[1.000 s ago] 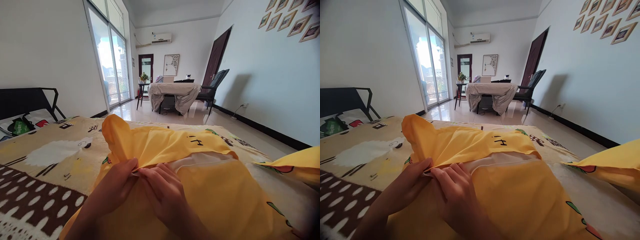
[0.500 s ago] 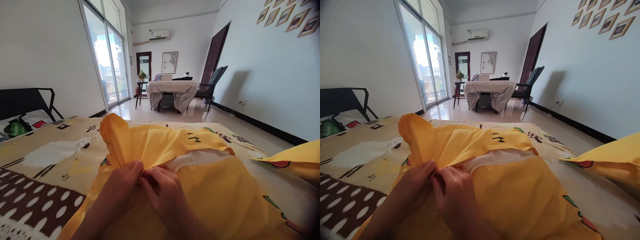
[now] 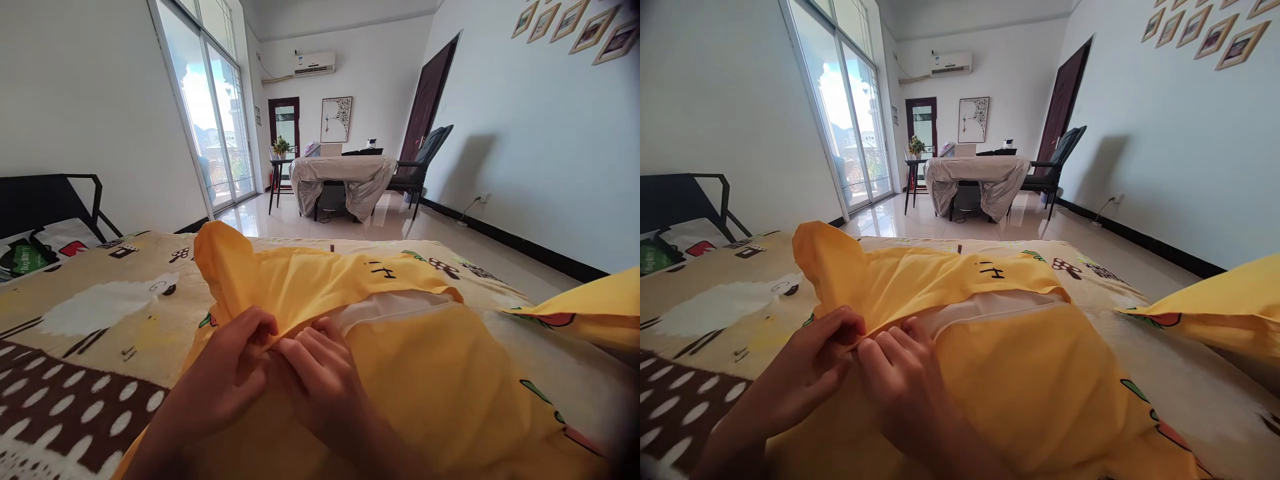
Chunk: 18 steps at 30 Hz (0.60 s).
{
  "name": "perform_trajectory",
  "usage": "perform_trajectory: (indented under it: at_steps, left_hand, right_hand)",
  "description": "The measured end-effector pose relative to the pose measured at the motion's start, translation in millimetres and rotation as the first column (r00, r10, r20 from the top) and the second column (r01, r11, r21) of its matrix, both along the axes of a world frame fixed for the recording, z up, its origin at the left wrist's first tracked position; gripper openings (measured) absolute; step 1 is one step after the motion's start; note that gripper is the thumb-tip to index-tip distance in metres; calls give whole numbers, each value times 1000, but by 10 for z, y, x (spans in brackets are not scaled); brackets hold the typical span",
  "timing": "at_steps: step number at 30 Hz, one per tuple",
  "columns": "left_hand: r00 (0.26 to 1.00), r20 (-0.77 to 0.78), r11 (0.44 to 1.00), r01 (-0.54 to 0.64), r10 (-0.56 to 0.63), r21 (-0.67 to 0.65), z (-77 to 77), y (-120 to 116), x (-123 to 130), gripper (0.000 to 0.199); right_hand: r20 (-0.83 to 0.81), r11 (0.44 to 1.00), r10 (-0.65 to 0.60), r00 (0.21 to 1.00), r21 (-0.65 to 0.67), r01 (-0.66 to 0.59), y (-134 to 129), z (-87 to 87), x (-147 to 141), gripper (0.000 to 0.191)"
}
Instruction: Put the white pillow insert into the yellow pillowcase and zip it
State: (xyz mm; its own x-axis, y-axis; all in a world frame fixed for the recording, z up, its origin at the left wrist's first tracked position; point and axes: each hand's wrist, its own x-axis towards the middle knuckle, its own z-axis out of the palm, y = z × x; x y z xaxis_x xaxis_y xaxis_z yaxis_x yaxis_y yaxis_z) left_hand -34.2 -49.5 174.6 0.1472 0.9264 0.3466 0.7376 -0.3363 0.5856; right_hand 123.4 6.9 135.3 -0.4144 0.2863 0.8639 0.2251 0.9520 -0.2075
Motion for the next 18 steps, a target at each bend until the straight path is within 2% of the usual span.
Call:
perform_trajectory:
  at_steps: [3,9,14,18]
  left_hand:
    - [999,27,999,-37,38,-30,23,15,-15,5]
    - [996,-83,997,-45,40,-57,-33,80,-52,27]
    - [999,13,994,-39,40,-106,-58,93,-67,29]
    - [998,-49,992,-36,31,-121,-70,76,-92,26]
  right_hand:
    - [16,999,-19,1000,27,19,16,2,21,19]
    - [26,997,-60,998,47,59,51,-18,30,18]
    - [34,989,-119,992,94,115,81,-43,-19,14]
    - [-14,996,-86,996,-31,86,64,-5,-51,16]
